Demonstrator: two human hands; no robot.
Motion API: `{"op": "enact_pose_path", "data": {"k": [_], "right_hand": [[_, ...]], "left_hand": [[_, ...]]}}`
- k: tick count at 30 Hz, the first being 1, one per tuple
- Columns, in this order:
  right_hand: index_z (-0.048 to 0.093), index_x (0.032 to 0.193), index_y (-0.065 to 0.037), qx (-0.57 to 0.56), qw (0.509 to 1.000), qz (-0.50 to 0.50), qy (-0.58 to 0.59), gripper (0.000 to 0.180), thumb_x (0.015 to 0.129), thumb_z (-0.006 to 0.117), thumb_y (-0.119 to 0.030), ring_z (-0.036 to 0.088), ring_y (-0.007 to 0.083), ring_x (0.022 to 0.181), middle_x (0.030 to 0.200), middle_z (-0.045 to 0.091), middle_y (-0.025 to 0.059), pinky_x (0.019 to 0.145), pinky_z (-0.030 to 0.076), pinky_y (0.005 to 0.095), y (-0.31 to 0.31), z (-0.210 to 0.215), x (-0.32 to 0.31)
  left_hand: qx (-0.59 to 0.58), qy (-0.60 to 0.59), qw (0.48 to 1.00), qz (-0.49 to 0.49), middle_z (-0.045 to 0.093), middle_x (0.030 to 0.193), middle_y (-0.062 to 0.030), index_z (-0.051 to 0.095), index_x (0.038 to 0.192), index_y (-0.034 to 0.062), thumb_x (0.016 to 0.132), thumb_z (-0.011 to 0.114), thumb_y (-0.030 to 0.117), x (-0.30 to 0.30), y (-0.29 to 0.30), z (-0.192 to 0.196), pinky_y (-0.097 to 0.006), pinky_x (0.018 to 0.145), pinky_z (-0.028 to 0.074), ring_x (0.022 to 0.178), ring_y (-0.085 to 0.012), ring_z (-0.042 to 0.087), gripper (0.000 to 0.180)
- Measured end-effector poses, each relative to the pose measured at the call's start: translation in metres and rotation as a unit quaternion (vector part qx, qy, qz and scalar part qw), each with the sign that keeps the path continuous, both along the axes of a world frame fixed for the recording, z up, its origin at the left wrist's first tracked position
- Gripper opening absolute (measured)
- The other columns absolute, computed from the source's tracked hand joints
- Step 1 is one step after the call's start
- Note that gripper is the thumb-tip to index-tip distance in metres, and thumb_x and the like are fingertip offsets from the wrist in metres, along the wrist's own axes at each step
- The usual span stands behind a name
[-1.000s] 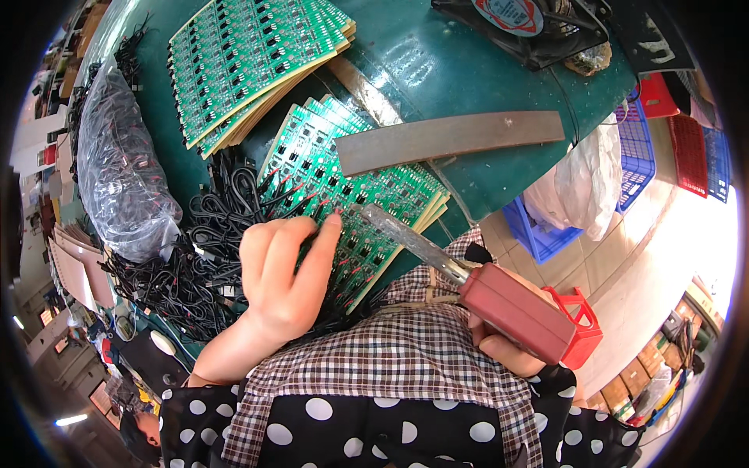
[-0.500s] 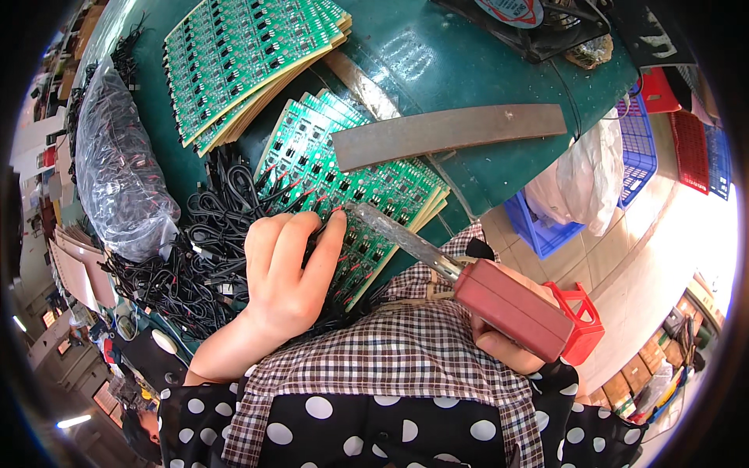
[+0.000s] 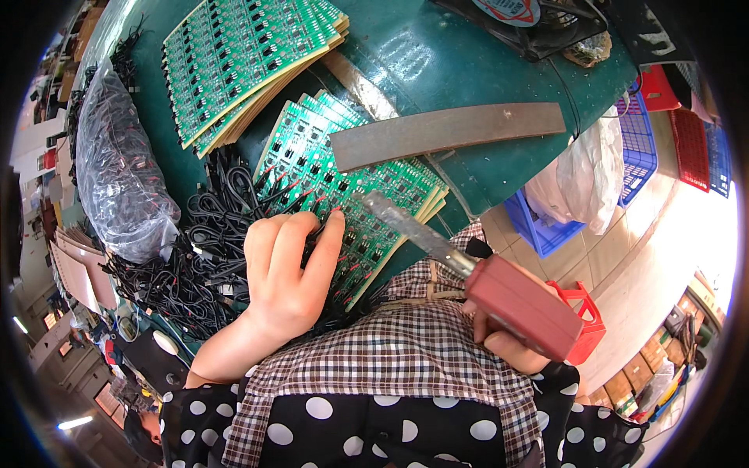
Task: The person aligns wires onto circuit boards by hand and solders them in place using a soldering iron.
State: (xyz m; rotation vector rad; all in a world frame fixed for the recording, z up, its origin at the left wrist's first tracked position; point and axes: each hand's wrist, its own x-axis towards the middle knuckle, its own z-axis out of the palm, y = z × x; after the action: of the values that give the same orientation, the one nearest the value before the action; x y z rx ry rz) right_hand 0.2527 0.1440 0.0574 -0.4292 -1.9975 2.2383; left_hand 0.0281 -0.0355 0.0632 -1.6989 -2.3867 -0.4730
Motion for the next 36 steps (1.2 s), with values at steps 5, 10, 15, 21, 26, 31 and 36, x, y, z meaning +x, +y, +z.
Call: {"op": "enact_pose_path", "data": {"k": [5,10,15,21,26,31,36], "right_hand": [[0.039,0.125,0.008,-0.154,0.987,-0.035,-0.042,0.059,0.08,0.068,-0.017,0.058,0.0161,0.068,0.107,0.057,0.021,0.06,0.046,0.0253,0.0,0.007,0.003],[0.037,0.128,0.007,-0.149,0.987,-0.02,-0.054,0.061,0.081,0.067,-0.019,0.058,0.0153,0.068,0.109,0.057,0.0206,0.06,0.046,0.0253,-0.001,0.01,0.004],[0.035,0.13,0.007,-0.145,0.987,-0.039,-0.053,0.064,0.081,0.067,-0.019,0.057,0.015,0.068,0.11,0.056,0.0205,0.061,0.045,0.0252,-0.005,0.01,0.008],[0.035,0.13,0.007,-0.158,0.986,-0.054,0.008,0.062,0.082,0.066,-0.017,0.057,0.0138,0.069,0.11,0.056,0.0202,0.061,0.045,0.0242,-0.007,0.005,0.006],[0.035,0.131,0.005,-0.147,0.988,-0.041,-0.01,0.062,0.082,0.067,-0.016,0.056,0.0125,0.066,0.109,0.058,0.0186,0.058,0.044,0.023,-0.005,0.006,0.009],[0.036,0.132,0.005,-0.137,0.989,-0.053,-0.01,0.063,0.082,0.068,-0.016,0.056,0.0118,0.066,0.108,0.058,0.0181,0.057,0.044,0.022,-0.006,0.001,0.014],[0.033,0.133,0.006,-0.139,0.989,-0.028,-0.046,0.068,0.08,0.07,-0.015,0.056,0.0115,0.066,0.107,0.059,0.0176,0.057,0.044,0.0221,-0.001,-0.001,0.015]], "left_hand": [[0.015,0.01,1.0,0.0,0.053,0.086,-0.0096,0.065,0.092,-0.0003,0.057,0.06,0.01,0.0,0.001,-0.002,-0.032,0.064,0.042,0.075,-0.0224,0.052,0.037],[-0.011,0.024,0.999,0.032,0.054,0.084,-0.0058,0.065,0.092,0.0028,0.064,0.065,0.008,0.001,0.002,0.002,-0.033,0.067,0.038,0.074,-0.0186,0.053,0.028],[-0.111,0.024,0.99,0.08,0.052,0.078,-0.0021,0.062,0.089,0.0057,0.074,0.066,0.009,0.002,0.007,0.016,-0.034,0.07,0.034,0.071,-0.0165,0.052,0.016],[-0.131,-0.027,0.989,0.069,0.051,0.074,-0.004,0.06,0.085,0.0054,0.076,0.064,0.01,-0.008,0.011,0.026,-0.034,0.071,0.034,0.069,-0.0201,0.051,0.011],[-0.215,0.045,0.973,0.071,0.044,0.067,-0.0029,0.055,0.073,0.0065,0.072,0.06,0.011,-0.002,0.017,0.026,-0.033,0.069,0.034,0.067,-0.0187,0.048,0.007],[-0.097,-0.005,0.995,0.037,0.054,0.071,-0.0035,0.06,0.082,0.0055,0.073,0.065,0.006,-0.004,0.016,0.02,-0.034,0.067,0.035,0.067,-0.0193,0.052,0.01],[-0.029,-0.016,0.999,0.032,0.053,0.071,-0.004,0.064,0.088,0.003,0.07,0.065,0.003,-0.001,0.005,0.008,-0.033,0.063,0.037,0.063,-0.0193,0.051,0.017]]}}
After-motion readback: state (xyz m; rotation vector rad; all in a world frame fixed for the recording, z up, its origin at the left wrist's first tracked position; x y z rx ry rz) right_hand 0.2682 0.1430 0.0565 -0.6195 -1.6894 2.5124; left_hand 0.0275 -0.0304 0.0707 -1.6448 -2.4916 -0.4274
